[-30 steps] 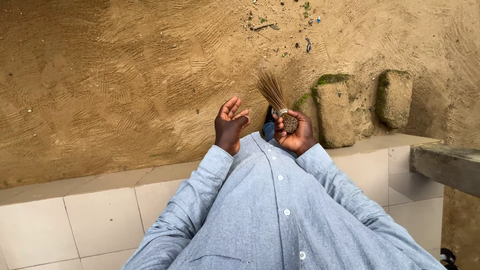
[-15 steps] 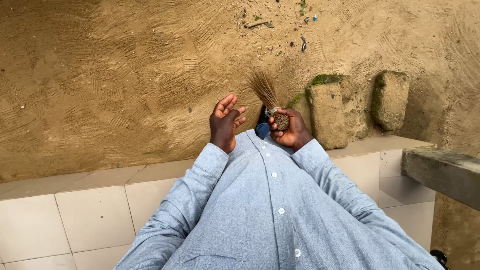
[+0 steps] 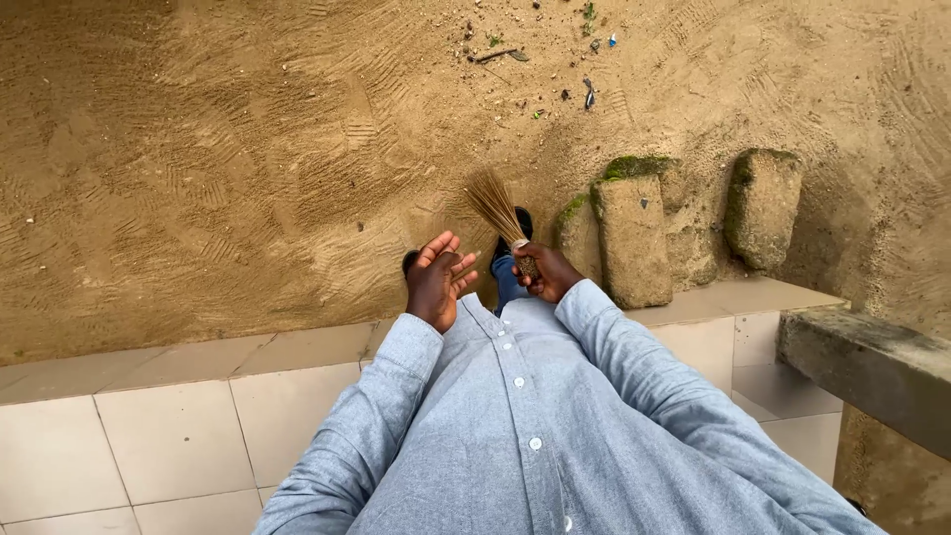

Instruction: Sweeping sand and debris on an outdoor dirt path using a hand broom.

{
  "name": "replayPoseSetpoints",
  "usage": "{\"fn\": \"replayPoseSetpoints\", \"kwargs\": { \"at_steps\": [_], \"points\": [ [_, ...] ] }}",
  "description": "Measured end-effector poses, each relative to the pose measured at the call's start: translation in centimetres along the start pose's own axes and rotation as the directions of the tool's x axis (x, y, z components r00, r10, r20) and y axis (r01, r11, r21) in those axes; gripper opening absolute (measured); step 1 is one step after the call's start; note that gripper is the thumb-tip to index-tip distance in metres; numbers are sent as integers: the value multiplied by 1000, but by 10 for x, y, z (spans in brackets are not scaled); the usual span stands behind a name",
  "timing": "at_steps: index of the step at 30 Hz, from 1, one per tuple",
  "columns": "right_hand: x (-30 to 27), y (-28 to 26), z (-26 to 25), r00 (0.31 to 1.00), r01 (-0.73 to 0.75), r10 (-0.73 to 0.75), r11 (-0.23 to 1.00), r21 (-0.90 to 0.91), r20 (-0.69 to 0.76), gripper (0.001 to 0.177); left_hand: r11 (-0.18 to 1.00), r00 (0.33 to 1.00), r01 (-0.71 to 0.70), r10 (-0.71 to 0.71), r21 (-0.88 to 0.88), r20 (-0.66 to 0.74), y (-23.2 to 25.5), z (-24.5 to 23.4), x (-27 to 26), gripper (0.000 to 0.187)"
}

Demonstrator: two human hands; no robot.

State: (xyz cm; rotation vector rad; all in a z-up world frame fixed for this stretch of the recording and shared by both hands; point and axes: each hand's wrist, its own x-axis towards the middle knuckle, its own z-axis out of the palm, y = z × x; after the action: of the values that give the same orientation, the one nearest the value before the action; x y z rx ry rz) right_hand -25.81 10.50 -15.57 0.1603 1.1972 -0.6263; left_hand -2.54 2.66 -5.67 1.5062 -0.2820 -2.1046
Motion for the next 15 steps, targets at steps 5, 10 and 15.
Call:
{"fn": "replayPoseSetpoints", "kwargs": {
  "at_steps": [5,10,15],
  "points": [
    [6,11,20,991,-103,81,966,-237,-103,50,995,996,45,-52,-93,-69,-29,8,26,58],
    [50,27,-33,987,-161,112,697,-699,-116,67,991,999,35,-40,-132,-37,-59,29,47,60],
    [100,10,-139,881,-90,-409,347,-933,-237,60,997,1000,-7,6,-76,-12,-58,49,36,62]
  ]
}}
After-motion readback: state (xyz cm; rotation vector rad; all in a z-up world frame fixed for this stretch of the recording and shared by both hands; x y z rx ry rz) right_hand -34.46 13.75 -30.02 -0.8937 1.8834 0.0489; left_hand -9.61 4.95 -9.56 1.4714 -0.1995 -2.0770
